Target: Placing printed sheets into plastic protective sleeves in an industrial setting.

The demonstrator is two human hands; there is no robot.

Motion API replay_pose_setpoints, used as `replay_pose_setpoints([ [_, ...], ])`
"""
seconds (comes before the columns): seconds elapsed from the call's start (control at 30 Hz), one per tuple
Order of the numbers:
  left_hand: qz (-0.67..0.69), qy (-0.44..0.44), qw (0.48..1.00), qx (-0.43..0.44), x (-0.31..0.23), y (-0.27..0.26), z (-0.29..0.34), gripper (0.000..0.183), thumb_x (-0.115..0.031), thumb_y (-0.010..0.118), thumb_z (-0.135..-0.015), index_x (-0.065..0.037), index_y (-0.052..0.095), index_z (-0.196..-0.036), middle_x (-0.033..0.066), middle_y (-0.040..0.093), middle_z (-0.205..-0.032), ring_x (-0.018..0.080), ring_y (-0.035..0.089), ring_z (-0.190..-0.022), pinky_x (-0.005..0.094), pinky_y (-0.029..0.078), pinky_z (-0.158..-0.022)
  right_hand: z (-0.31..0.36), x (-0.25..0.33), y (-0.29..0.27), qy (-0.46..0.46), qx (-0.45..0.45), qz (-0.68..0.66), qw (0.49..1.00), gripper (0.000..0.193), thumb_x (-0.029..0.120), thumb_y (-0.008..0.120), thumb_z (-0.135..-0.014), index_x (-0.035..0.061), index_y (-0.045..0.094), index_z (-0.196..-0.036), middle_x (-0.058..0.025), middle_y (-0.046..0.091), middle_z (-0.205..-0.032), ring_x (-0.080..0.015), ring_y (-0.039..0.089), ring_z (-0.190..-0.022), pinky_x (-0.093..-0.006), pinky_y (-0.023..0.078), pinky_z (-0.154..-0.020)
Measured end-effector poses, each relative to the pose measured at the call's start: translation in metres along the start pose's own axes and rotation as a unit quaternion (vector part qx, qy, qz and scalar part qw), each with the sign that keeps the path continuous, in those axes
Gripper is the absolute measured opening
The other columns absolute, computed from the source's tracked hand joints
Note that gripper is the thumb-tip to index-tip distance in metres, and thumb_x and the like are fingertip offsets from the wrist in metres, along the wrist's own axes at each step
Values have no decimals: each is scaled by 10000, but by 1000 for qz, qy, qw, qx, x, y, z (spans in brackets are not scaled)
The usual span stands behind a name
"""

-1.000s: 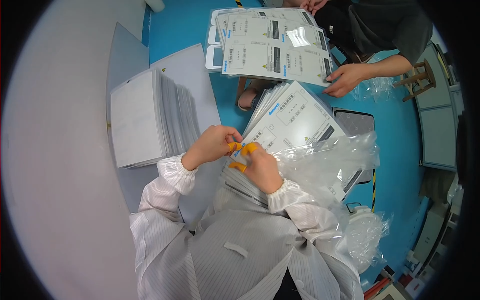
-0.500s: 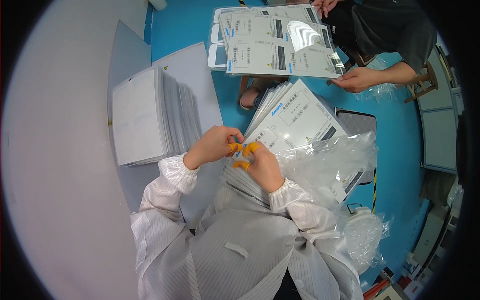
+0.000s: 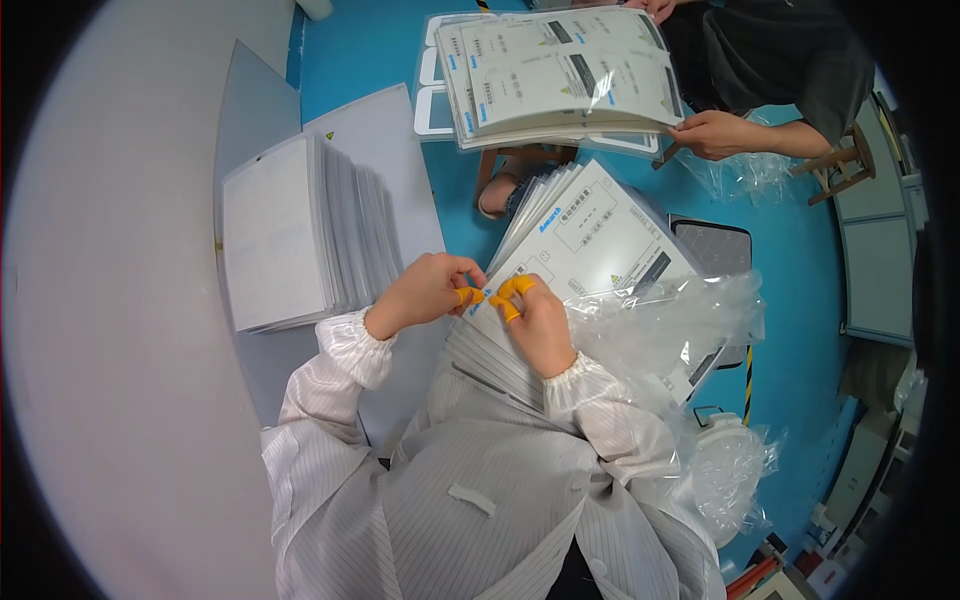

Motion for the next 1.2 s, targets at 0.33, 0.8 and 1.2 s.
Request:
replay_pose_setpoints([
  [0.33, -19, 54, 998, 16, 10, 1, -1, 290, 40, 575, -775, -4, 629, -1056, 81, 651, -769, 106, 596, -608, 216, 500, -587, 10, 4, 5, -81, 84, 44, 992, 204, 98, 667, -718, -35, 556, -825, -134, 546, -949, -334, 584, -711, -374, 485, -609],
  [0.8, 124, -22, 990, 59, 35, -2, -20, 433, 112, 570, -731, -6, 583, -1148, 71, 652, -833, 101, 604, -697, 216, 508, -669, -5, -120, -129, 15, -208, -696, 687, 209, 291, 439, -939, 91, 490, -971, -31, 517, -809, -116, 496, -654, -262, 458, -663],
  [1.2, 67, 107, 992, -1, -13, 4, -44, 327, -12, 545, -856, 0, 547, -1183, 53, 653, -963, 68, 559, -811, 202, 459, -735, -2, -84, -128, 78, -211, -599, 769, 147, 227, 409, -931, 94, 442, -877, -12, 435, -691, -69, 308, -411, -225, 307, -389],
])
Point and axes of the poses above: each hand's wrist, its own z-axis away from the middle knuckle, its own y-axis out of the palm, x = y × z, the point moved 4 cm from there along -z, towards the middle knuckle
